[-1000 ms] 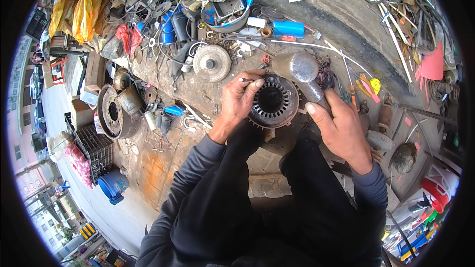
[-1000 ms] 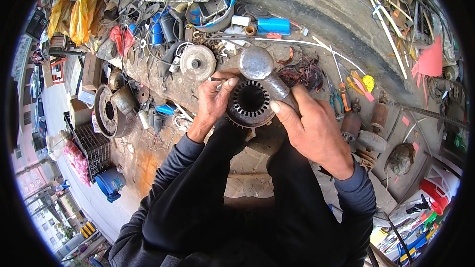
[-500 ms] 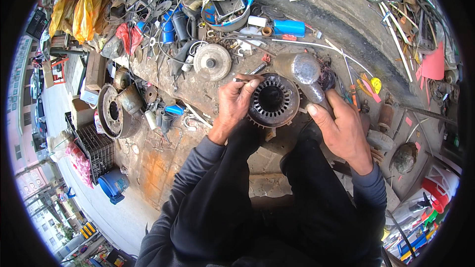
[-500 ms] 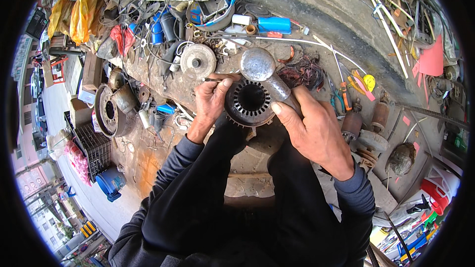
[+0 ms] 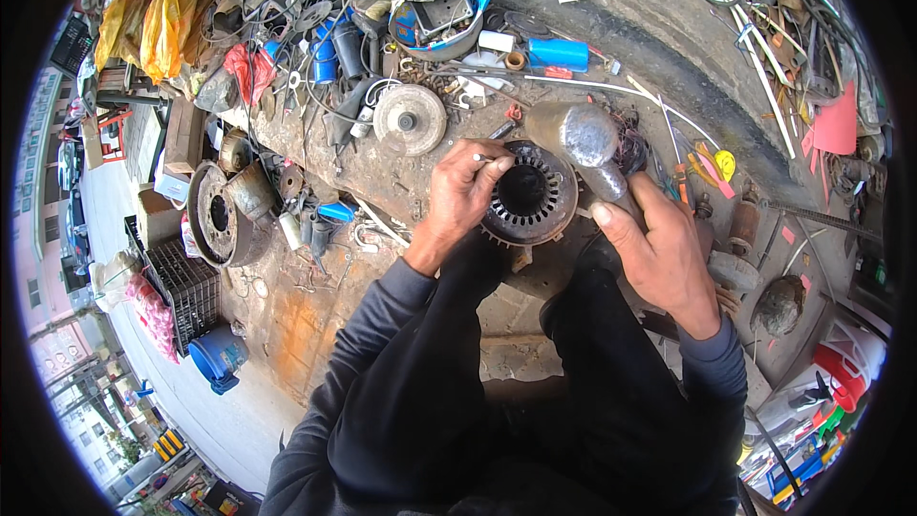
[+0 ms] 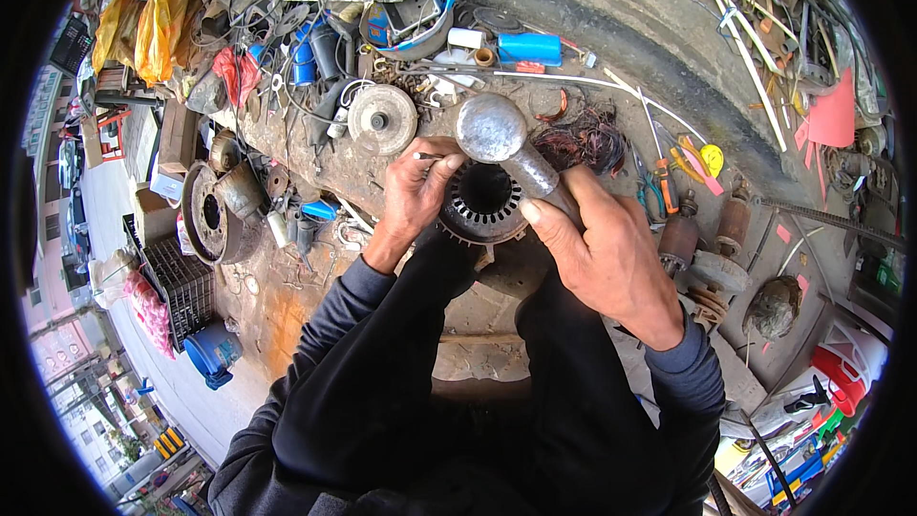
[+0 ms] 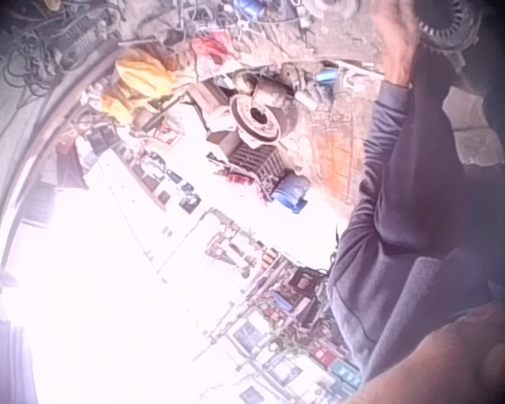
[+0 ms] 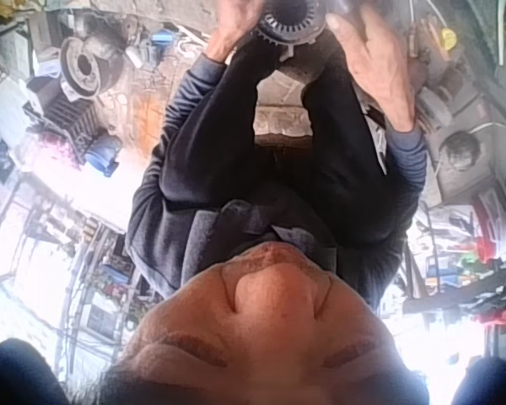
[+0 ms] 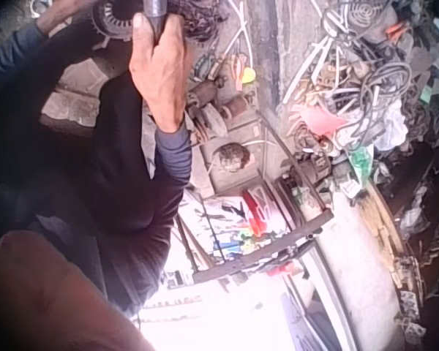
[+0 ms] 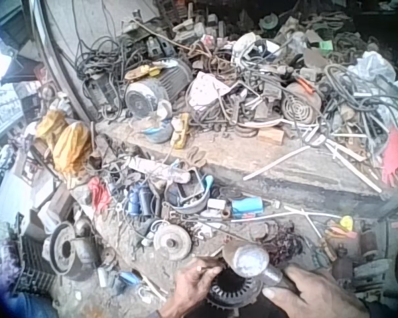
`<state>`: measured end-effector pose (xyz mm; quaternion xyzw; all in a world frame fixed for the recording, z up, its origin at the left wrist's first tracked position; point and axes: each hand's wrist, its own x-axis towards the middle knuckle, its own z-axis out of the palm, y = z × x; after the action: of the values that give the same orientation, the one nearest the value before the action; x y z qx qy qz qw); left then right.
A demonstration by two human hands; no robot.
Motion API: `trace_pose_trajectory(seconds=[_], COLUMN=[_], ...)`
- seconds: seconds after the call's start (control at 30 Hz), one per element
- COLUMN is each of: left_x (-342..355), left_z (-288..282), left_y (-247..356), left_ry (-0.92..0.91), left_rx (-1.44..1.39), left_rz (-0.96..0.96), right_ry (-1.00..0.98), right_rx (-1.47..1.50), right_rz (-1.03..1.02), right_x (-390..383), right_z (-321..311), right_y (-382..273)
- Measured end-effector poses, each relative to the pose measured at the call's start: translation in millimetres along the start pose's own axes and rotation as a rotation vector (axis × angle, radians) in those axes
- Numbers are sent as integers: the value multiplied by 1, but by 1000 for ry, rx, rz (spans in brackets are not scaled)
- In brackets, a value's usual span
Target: The person uses a hammer and a metal rod to tap around the inner circumference of a cylindrical motor stator. They then use pliers to pull and remove copper wire coils from the stator slots.
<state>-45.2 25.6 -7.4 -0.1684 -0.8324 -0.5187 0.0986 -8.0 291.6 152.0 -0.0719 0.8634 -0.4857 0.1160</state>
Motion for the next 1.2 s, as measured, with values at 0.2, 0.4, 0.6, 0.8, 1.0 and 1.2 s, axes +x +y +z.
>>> trace_pose_trajectory(seconds=[0.2, 0.4, 0.6, 0.8, 1.0, 1.2], left_x=[-7, -18, -11, -5, -10, -11], left_z=[13, 18, 11, -7, -14, -12], left_y=[-13, -29, -15, 3, 11, 11], left_ry=[-12, -32, -35, 119, 124, 92], left_rx=[92, -486, 47, -21, -45, -42], left_rz=[83, -338, -6, 9, -120, -68], right_ry=[-17, -42, -176, -12, 4, -9], right_rx=[-24, -210, -399, -123, -48, -40], right_rz=[-84, -404, 23, -53, 3, 10], right_x=[-6, 0, 17, 2, 4, 3], right_z=[-6, -4, 15, 5, 3, 3], right_y=[-18, -39, -7, 6, 0, 1])
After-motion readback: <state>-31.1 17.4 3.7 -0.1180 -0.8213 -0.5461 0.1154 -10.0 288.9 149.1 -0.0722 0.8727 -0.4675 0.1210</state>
